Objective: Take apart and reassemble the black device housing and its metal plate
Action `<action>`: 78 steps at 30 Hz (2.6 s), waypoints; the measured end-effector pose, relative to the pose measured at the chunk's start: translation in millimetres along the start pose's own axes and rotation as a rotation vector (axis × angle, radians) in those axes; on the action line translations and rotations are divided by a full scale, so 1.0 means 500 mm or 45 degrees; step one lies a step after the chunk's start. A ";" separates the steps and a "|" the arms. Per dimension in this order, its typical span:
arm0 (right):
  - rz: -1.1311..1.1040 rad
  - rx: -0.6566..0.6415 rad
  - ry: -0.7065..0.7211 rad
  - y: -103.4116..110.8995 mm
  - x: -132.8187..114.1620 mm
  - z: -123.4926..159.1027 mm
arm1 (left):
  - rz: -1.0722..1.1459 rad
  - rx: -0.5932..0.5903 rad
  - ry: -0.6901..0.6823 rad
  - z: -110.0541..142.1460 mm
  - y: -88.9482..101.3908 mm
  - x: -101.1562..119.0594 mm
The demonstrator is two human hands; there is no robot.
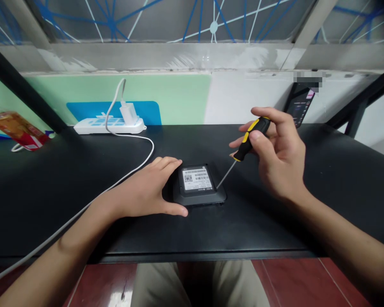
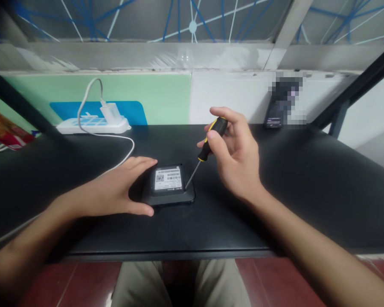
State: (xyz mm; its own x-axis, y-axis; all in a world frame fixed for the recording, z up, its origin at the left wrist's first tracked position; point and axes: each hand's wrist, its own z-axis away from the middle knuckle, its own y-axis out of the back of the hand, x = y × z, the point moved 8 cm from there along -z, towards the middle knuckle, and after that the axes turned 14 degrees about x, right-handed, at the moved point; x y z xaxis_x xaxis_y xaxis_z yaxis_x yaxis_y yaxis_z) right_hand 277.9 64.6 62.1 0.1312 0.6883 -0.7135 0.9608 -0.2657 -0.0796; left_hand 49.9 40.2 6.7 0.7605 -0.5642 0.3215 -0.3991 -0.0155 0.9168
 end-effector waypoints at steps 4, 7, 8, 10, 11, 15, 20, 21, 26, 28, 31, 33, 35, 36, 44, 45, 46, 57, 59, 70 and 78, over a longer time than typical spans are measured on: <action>0.018 0.057 0.030 0.013 0.004 -0.008 | -0.028 0.017 -0.012 -0.001 -0.002 0.006; 0.002 0.132 -0.010 0.025 0.012 -0.013 | -0.057 0.036 -0.019 -0.003 -0.005 0.014; -0.003 0.142 -0.042 0.026 0.016 -0.013 | -0.060 0.037 -0.022 -0.004 -0.007 0.016; -0.020 0.135 -0.101 0.023 0.021 -0.011 | -0.052 0.032 -0.021 -0.005 -0.010 0.021; -0.031 0.127 -0.121 0.020 0.021 -0.008 | -0.044 0.031 -0.018 -0.006 -0.011 0.022; -0.084 0.102 -0.198 0.006 0.021 0.003 | -0.019 0.044 -0.015 -0.008 -0.013 0.025; -0.193 0.057 -0.268 -0.016 0.015 0.018 | -0.030 0.029 -0.025 -0.010 -0.018 0.028; -0.201 0.041 -0.280 -0.021 0.014 0.022 | -0.029 0.026 -0.029 -0.011 -0.018 0.029; -0.170 -0.029 -0.300 -0.037 0.012 0.037 | -0.041 0.033 -0.048 -0.010 -0.017 0.032; -0.150 -0.045 -0.286 -0.040 0.013 0.039 | -0.048 0.038 -0.057 -0.009 -0.017 0.032; -0.137 -0.062 -0.266 -0.043 0.012 0.041 | -0.045 0.044 -0.064 -0.010 -0.018 0.032; -0.132 -0.070 -0.248 -0.044 0.009 0.041 | -0.044 0.042 -0.060 -0.011 -0.018 0.032; -0.129 -0.077 -0.246 -0.044 0.007 0.043 | -0.045 0.036 -0.055 -0.011 -0.018 0.032; -0.132 -0.081 -0.256 -0.044 0.007 0.043 | -0.044 0.033 -0.053 -0.011 -0.018 0.032; -0.068 -0.024 -0.280 -0.039 0.021 0.040 | -0.034 0.042 -0.045 -0.011 -0.018 0.031; -0.045 -0.015 -0.255 -0.038 0.021 0.039 | -0.034 0.043 -0.047 -0.012 -0.018 0.031; -0.032 -0.010 -0.231 -0.037 0.021 0.038 | -0.034 0.042 -0.049 -0.012 -0.018 0.031; -0.121 -0.109 -0.392 -0.043 0.032 0.049 | -0.033 0.036 -0.043 -0.010 -0.015 0.032; -0.137 -0.102 -0.379 -0.045 0.031 0.050 | -0.040 0.034 -0.049 -0.009 -0.015 0.032; -0.025 -0.069 -0.238 -0.039 0.016 0.043 | -0.035 0.024 -0.044 -0.011 -0.016 0.033; -0.112 -0.114 -0.315 -0.042 0.028 0.047 | -0.009 0.038 -0.042 -0.011 -0.015 0.033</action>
State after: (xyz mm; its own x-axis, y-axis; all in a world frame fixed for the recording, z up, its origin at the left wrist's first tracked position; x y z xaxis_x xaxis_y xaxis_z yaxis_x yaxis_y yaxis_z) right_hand 254.1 63.9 37.4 -0.0071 0.5175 -0.8557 0.9851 -0.1436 -0.0950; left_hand 68.2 35.5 6.3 0.7459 -0.5912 0.3067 -0.4095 -0.0439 0.9112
